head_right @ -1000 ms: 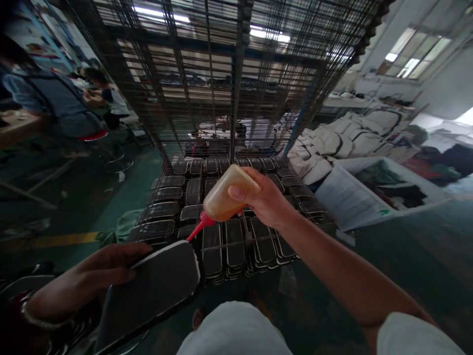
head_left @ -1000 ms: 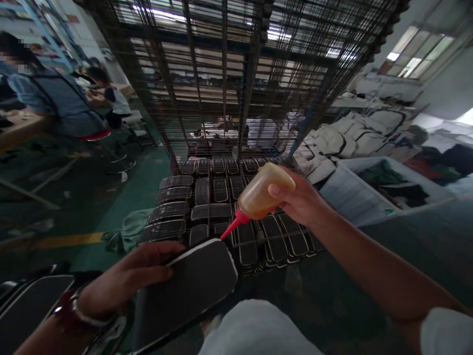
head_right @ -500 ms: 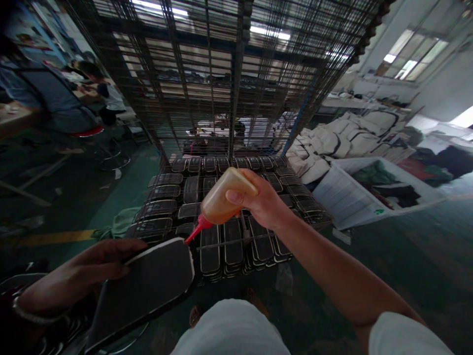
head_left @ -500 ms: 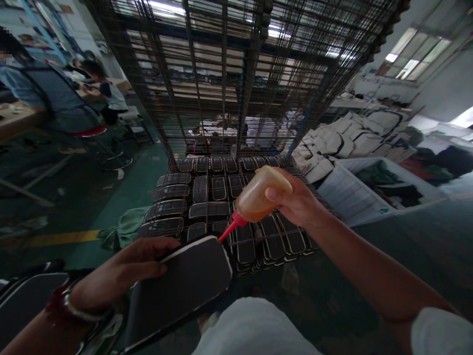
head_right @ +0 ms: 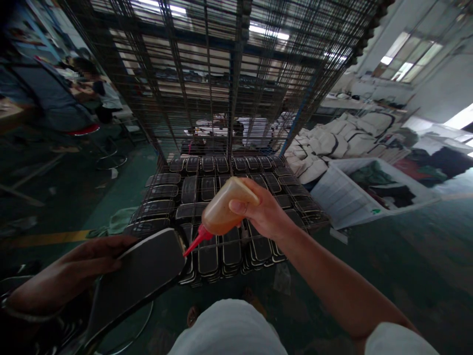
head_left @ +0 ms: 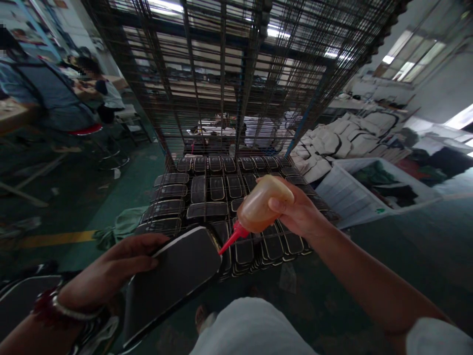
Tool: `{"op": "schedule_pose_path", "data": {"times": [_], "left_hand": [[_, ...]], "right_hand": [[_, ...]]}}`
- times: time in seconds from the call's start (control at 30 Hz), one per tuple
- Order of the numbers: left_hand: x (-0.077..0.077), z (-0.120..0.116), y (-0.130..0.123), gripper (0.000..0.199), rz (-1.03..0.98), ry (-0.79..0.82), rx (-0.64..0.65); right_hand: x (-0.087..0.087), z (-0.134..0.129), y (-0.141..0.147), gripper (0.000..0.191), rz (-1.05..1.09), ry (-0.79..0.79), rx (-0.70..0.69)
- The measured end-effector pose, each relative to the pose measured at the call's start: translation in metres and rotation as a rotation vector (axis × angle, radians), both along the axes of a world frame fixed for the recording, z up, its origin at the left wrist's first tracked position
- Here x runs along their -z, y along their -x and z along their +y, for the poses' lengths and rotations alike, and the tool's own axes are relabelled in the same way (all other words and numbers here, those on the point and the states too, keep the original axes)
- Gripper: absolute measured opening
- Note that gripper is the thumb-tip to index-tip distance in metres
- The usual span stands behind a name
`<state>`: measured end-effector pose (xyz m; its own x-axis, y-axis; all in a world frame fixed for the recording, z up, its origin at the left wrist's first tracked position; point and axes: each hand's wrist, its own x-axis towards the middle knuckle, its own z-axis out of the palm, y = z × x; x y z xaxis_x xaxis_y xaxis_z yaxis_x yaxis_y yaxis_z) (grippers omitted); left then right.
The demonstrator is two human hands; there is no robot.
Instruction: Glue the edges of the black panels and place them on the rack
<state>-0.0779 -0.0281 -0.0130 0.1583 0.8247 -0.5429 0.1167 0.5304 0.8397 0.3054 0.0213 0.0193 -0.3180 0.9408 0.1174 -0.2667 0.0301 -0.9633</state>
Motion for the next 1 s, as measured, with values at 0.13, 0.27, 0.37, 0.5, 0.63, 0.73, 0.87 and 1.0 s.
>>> {"op": "schedule_pose_path", "data": {"times": [0.13,0.27,0.37,0.5,0.63,0.73,0.87,1.0], "left_hand": [[0.0,-0.001,-0.004,0.045,-0.048,0.034,-0.082],[0.005,-0.006,-0.011,0.047,-0.11,0.037,-0.171],[0.009,-0.009,-0.016,0.043,-0.166,0.014,-0.197],[0.014,-0.012,-0.02,0.044,-0.251,0.005,-0.209],[0.019,-0.012,-0.018,0.045,-0.287,0.012,-0.188],[0.021,-0.011,-0.017,0.043,-0.303,-0.001,-0.163],[0.021,-0.01,-0.02,0.048,-0.321,-0.004,-0.166],[0.02,-0.01,-0.023,0.049,-0.332,0.006,-0.183]], "right_hand": [[0.009,0.0,0.001,0.047,0.061,0.015,0.066],[0.02,0.003,0.007,0.044,0.14,0.032,0.235],[0.027,0.007,0.012,0.044,0.17,0.043,0.339],[0.032,0.013,0.015,0.046,0.189,0.057,0.395],[0.034,0.013,0.016,0.049,0.189,0.061,0.397],[0.035,0.008,0.019,0.05,0.189,0.077,0.394],[0.036,-0.003,0.024,0.048,0.21,0.105,0.36],[0.039,-0.015,0.029,0.045,0.238,0.109,0.316]]}}
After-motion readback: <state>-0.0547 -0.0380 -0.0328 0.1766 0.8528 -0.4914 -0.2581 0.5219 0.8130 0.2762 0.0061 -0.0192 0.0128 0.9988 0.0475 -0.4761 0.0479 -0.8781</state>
